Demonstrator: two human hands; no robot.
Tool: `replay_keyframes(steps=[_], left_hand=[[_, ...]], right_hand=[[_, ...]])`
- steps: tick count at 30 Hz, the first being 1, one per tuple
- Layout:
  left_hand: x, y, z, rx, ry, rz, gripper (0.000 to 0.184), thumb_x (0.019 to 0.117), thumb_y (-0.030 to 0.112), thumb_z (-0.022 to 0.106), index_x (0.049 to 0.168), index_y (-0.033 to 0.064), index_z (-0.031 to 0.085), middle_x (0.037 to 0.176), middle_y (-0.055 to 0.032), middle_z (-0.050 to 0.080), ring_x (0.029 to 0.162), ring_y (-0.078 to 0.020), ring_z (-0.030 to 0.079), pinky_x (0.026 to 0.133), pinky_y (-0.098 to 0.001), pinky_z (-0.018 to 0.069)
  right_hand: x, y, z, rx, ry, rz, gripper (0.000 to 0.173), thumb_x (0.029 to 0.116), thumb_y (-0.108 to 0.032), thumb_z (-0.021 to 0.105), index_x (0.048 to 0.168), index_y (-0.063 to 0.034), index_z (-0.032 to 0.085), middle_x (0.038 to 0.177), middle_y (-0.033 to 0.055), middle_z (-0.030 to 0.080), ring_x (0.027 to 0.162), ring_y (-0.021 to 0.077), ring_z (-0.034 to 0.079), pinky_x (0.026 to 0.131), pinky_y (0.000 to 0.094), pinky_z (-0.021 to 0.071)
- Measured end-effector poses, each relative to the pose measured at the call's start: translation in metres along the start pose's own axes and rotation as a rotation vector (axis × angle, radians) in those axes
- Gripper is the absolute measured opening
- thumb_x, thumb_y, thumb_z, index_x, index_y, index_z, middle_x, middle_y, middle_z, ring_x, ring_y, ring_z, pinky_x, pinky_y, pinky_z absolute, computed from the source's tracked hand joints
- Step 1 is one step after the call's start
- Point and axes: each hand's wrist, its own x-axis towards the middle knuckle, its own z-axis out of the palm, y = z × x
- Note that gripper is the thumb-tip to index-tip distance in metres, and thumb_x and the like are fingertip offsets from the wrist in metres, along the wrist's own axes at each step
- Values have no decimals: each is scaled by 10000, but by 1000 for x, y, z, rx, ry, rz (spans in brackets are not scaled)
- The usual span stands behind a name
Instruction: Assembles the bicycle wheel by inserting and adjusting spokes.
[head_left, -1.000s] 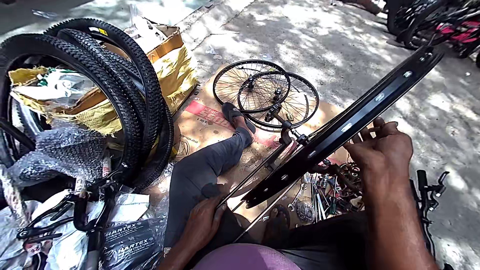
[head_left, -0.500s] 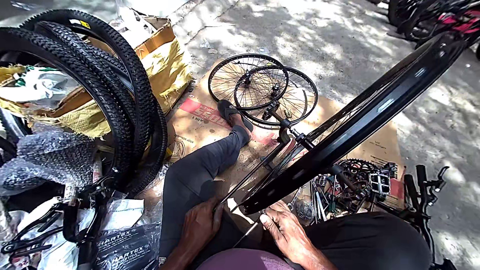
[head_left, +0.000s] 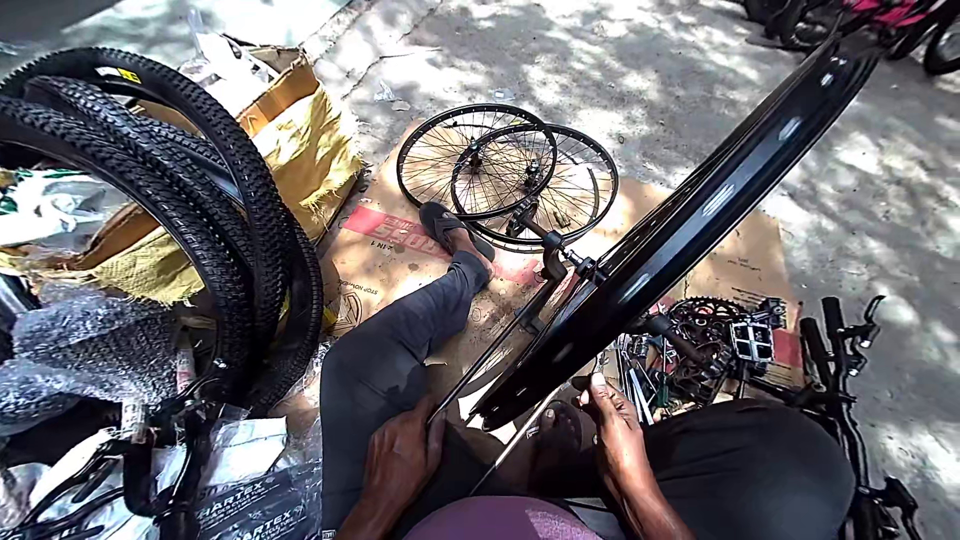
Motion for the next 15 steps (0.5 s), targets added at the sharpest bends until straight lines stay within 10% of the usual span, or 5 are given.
replay_keyframes(steps=[7,15], left_hand=[[0,-2,3,9,21,0,486,1035,467,357,963,148,716,646,-38,639,621,-245,687,536,-445,540],[-1,-1,4,17,66,14,521,1027,499,351,976,138,724,640,-41,641,604,-248,684,518,-438,532]], right_hand=[[15,-8,-1,431,261,419,392,1107,-333,426,905,-46,600,813,101,687,712,205,685,635,344,592],[48,-23,-9,750,531,484,258,1084,-386,446,1043,-139,507,913,49,594,797,204,653,741,408,588]])
